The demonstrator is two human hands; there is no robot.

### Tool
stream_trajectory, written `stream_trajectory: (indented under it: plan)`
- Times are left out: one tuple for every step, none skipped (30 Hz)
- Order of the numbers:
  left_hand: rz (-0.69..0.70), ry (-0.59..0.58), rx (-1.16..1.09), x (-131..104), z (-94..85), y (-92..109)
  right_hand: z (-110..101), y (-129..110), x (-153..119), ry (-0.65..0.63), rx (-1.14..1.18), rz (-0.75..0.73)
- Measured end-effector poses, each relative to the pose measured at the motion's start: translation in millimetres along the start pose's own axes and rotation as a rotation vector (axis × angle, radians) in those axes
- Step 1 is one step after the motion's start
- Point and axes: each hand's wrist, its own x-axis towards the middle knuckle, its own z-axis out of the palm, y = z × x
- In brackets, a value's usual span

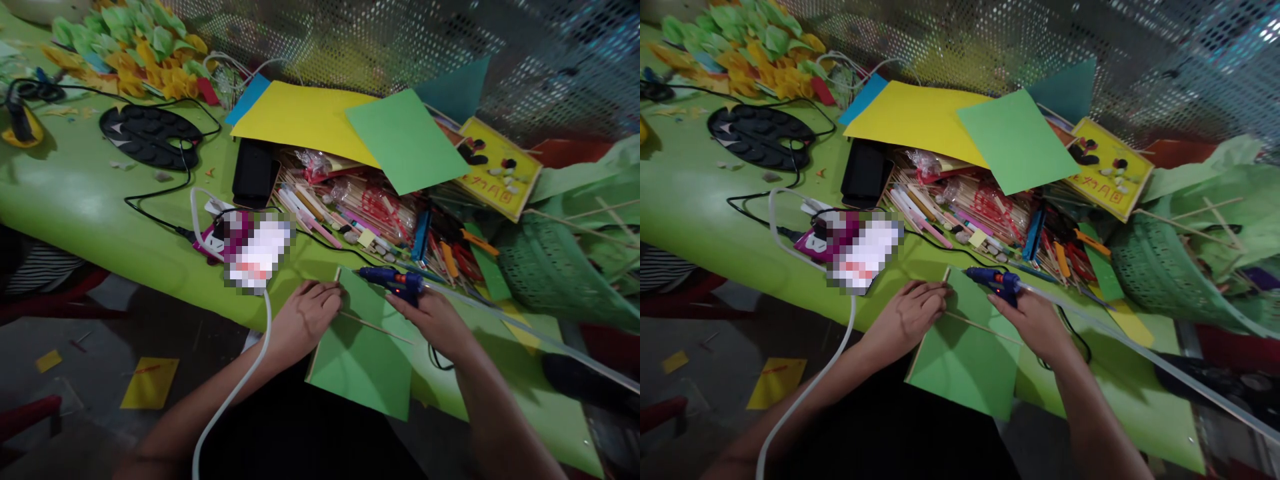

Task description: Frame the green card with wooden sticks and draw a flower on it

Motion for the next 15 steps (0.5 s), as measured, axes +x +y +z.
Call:
stream_trajectory:
  plan:
    - [-0.001, -0.003, 0.001, 0, 0.2, 0, 2, -1, 2, 0.001, -0.005, 0.0]
    - [-0.002, -0.006, 0.0, 0, 0.4, 0, 4, -2, 3, 0.002, -0.01, -0.003]
    - [-0.002, -0.007, -0.002, 0, 0.4, 0, 5, -2, 4, 0.001, -0.013, -0.007]
    - [-0.003, -0.008, -0.005, 0, 0.3, 0, 6, -2, 5, 0.0, -0.014, -0.01]
    - [-0.003, -0.009, -0.01, 0, 0.0, 0, 5, -2, 5, -0.004, -0.015, -0.012]
    - [-0.004, -0.01, -0.016, 0, -0.4, 0, 4, -1, 4, -0.006, -0.015, -0.01]
    - [-0.004, -0.007, -0.023, 0, -0.8, 0, 3, 1, 3, -0.006, -0.017, -0.004]
    - [-0.002, 0.003, -0.03, 0, -1.2, 0, 1, 2, 1, -0.006, -0.018, 0.003]
    - [0.0, 0.01, -0.038, -1, -1.5, 0, -2, 4, -1, -0.002, -0.018, 0.01]
    - [0.001, 0.015, -0.044, -1, -1.8, 0, -4, 5, -4, 0.006, -0.014, 0.017]
    - [0.002, 0.017, -0.049, -1, -1.9, 0, -6, 7, -6, 0.011, -0.006, 0.022]
    - [0.001, 0.015, -0.051, -1, -2.0, 0, -7, 8, -8, 0.014, 0.004, 0.024]
    - [0.001, 0.01, -0.052, -1, -2.1, 0, -9, 9, -9, 0.015, 0.016, 0.022]
    - [0.002, 0.005, -0.051, -1, -2.1, 0, -10, 9, -10, 0.014, 0.028, 0.02]
    - [0.004, 0.001, -0.049, -1, -2.1, 0, -10, 9, -11, 0.014, 0.036, 0.02]
